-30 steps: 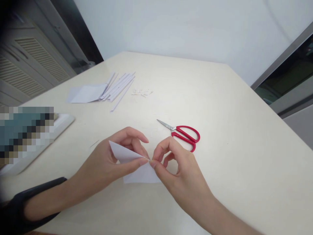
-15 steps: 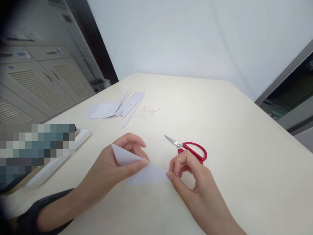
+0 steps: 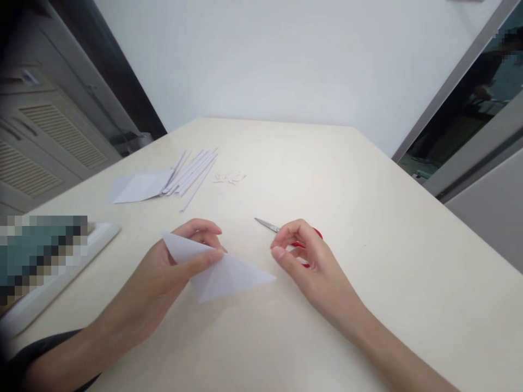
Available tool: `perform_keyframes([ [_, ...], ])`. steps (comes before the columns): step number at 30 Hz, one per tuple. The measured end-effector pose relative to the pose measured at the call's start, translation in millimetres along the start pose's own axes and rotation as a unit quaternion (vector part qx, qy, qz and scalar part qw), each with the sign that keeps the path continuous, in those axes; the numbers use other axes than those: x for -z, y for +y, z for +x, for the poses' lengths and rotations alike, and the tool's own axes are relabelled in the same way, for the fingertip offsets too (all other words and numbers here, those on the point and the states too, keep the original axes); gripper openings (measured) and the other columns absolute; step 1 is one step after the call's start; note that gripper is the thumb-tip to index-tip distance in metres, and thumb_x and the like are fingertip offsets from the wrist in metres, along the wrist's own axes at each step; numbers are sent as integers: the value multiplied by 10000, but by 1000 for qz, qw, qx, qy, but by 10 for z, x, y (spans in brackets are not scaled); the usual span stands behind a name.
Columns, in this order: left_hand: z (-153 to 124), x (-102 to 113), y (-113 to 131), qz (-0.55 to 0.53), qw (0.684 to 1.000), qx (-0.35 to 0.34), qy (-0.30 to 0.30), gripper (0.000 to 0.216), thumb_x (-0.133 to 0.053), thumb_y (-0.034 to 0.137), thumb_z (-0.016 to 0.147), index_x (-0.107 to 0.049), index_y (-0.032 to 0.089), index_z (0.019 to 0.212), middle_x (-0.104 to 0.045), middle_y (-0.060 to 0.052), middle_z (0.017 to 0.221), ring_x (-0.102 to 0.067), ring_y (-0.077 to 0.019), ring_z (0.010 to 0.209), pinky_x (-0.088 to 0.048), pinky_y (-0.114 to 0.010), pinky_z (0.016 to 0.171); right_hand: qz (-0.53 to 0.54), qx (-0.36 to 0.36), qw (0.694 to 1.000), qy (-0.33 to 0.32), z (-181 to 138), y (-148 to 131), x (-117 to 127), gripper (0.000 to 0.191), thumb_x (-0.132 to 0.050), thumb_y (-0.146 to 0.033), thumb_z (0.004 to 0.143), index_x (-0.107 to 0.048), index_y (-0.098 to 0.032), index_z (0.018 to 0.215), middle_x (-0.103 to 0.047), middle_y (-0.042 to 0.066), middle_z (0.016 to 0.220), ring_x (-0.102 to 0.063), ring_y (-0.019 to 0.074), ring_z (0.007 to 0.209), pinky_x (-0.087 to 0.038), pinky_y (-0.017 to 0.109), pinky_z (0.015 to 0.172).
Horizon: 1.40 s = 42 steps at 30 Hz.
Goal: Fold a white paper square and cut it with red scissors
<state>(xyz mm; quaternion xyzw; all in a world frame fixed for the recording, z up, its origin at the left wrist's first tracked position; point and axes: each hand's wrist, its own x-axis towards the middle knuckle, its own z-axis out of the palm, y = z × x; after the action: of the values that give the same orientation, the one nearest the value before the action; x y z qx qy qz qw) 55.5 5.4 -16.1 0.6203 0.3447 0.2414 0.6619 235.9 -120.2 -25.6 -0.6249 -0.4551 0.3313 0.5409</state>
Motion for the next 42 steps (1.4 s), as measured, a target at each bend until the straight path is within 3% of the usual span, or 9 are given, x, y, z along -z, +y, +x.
perform_keyframes([
  [2, -16, -43, -22, 20, 999, 23, -28, 191, -694, 275, 809, -583, 251, 962, -585, 42, 809, -530, -115, 655, -405, -206, 567, 12, 9, 999, -42, -48, -22, -79, 76, -599, -236, 896, -527, -238, 918, -560, 15, 955, -555, 176, 928, -454, 294, 768],
  [6, -20, -75, -35, 39, 996, 36, -74, 152, -673, 245, 821, -573, 241, 936, -587, 38, 825, -528, -113, 661, -406, -213, 569, -14, -4, 996, -92, -102, -44, -175, 160, -619, -126, 855, -512, -239, 892, -556, -14, 924, -559, 139, 833, -471, 279, 742],
  [9, -17, -77, -34, 22, 995, 24, -95, 142, -675, 245, 827, -568, 248, 921, -574, 46, 814, -528, -111, 685, -406, -203, 582, -45, -3, 997, -65, -98, -40, -164, 179, -578, -72, 851, -504, -235, 861, -563, -25, 868, -556, 133, 788, -461, 286, 723],
  [14, -34, -65, -34, 27, 995, 39, -90, 192, -718, 273, 796, -590, 281, 939, -568, 55, 847, -545, -102, 682, -404, -197, 587, -37, 23, 999, -5, -90, -41, -84, 187, -577, -66, 840, -502, -236, 857, -565, -15, 859, -566, 165, 883, -469, 317, 784],
  [22, 5, -66, 40, 137, 988, 50, -57, 411, -761, 307, 703, -585, 320, 1073, -688, 13, 878, -615, -167, 652, -411, -231, 537, -52, -2, 999, -11, -82, -72, -52, 199, -563, -60, 844, -497, -245, 879, -580, -20, 847, -570, 168, 869, -455, 332, 786],
  [26, -16, -109, 38, 167, 984, 21, -62, 362, -724, 268, 729, -579, 328, 1055, -680, 31, 826, -625, -165, 666, -380, -201, 500, -29, -22, 999, -30, -78, -40, -68, 186, -567, -77, 849, -489, -239, 899, -576, -27, 846, -559, 154, 861, -443, 313, 763],
  [31, -35, -111, -18, 187, 980, 2, -75, 314, -702, 198, 741, -599, 301, 1019, -682, 12, 856, -685, -208, 847, -451, -207, 561, -24, -36, 998, -52, -67, -7, -97, 189, -558, -69, 845, -474, -229, 900, -581, -37, 824, -556, 131, 788, -429, 295, 712],
  [36, -21, -78, -59, 223, 968, 3, -114, 292, -721, 251, 765, -603, 311, 1024, -703, 17, 905, -695, -189, 847, -481, -201, 566, -24, -29, 997, -65, -39, -10, -126, 224, -541, -34, 821, -479, -227, 917, -580, -29, 862, -569, 131, 810, -444, 287, 698],
  [42, -4, -56, -18, 200, 970, -39, -130, 291, -703, 248, 802, -572, 274, 1061, -707, 25, 889, -688, -177, 887, -534, -289, 826, -69, -6, 996, -62, -62, -23, -136, 214, -540, -35, 821, -481, -228, 892, -582, -31, 832, -572, 130, 772, -455, 276, 658],
])
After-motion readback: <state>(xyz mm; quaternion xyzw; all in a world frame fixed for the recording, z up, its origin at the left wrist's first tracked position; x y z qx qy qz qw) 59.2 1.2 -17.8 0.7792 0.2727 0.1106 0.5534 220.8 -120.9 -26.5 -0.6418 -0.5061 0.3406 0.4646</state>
